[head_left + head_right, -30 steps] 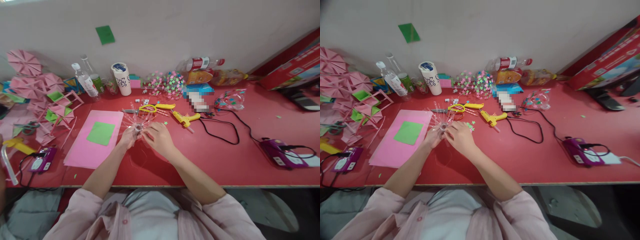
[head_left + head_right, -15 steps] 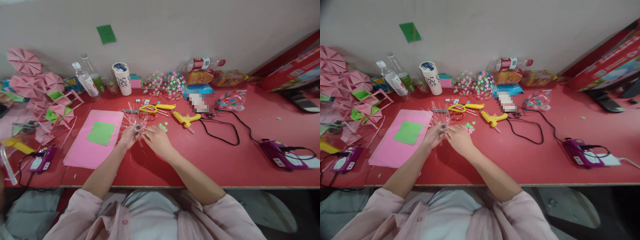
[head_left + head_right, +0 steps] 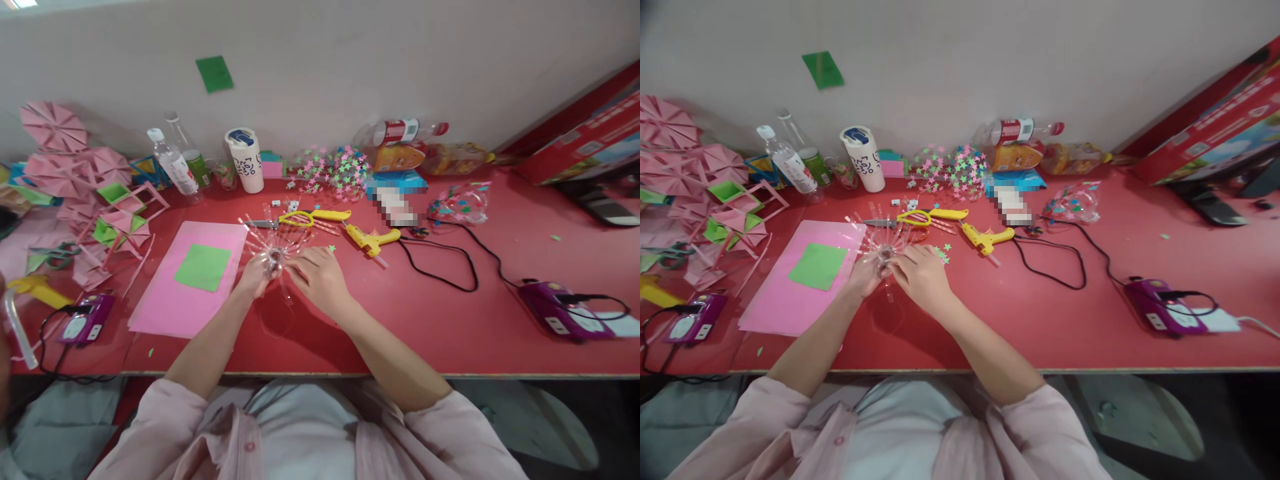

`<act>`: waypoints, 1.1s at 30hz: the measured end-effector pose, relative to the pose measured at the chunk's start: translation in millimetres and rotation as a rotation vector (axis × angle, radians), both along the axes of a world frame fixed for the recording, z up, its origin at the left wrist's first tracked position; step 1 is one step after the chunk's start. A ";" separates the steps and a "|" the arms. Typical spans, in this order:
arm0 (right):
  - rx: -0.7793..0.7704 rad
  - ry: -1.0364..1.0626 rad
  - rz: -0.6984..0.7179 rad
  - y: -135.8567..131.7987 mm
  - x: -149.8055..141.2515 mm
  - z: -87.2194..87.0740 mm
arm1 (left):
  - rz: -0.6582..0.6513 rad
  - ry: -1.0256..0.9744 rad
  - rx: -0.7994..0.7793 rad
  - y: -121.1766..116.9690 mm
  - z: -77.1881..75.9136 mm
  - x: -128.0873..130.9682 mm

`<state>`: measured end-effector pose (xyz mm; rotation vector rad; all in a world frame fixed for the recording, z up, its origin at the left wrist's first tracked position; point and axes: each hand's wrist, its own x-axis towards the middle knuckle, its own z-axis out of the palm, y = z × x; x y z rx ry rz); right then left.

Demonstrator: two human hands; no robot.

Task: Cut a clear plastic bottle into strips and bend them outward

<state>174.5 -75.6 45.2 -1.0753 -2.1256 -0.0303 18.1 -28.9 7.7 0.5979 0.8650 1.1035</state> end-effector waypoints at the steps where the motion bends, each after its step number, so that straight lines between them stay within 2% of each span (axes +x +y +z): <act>1: -0.002 0.016 0.005 0.1 0.3 0.3 | -0.001 -0.001 -0.001 0.0 -0.6 -0.3; 8: 0.021 0.039 0.020 -1.7 -1.0 1.8 | 0.006 -0.046 -0.032 -1.2 7.6 -3.0; 14: -0.015 0.075 0.034 -4.3 -1.8 5.3 | -0.024 -0.075 -0.220 -3.1 18.7 1.4; 18: -0.086 0.210 0.062 -5.6 1.6 10.0 | -0.044 -0.115 -0.246 1.2 11.3 -1.7; 23: -0.197 0.399 0.018 -2.9 7.6 15.0 | -0.209 -0.196 -0.226 3.5 2.7 -7.8; 33: -0.294 0.366 0.004 -0.9 4.8 14.3 | -0.262 -0.125 -0.194 1.9 -1.7 -3.0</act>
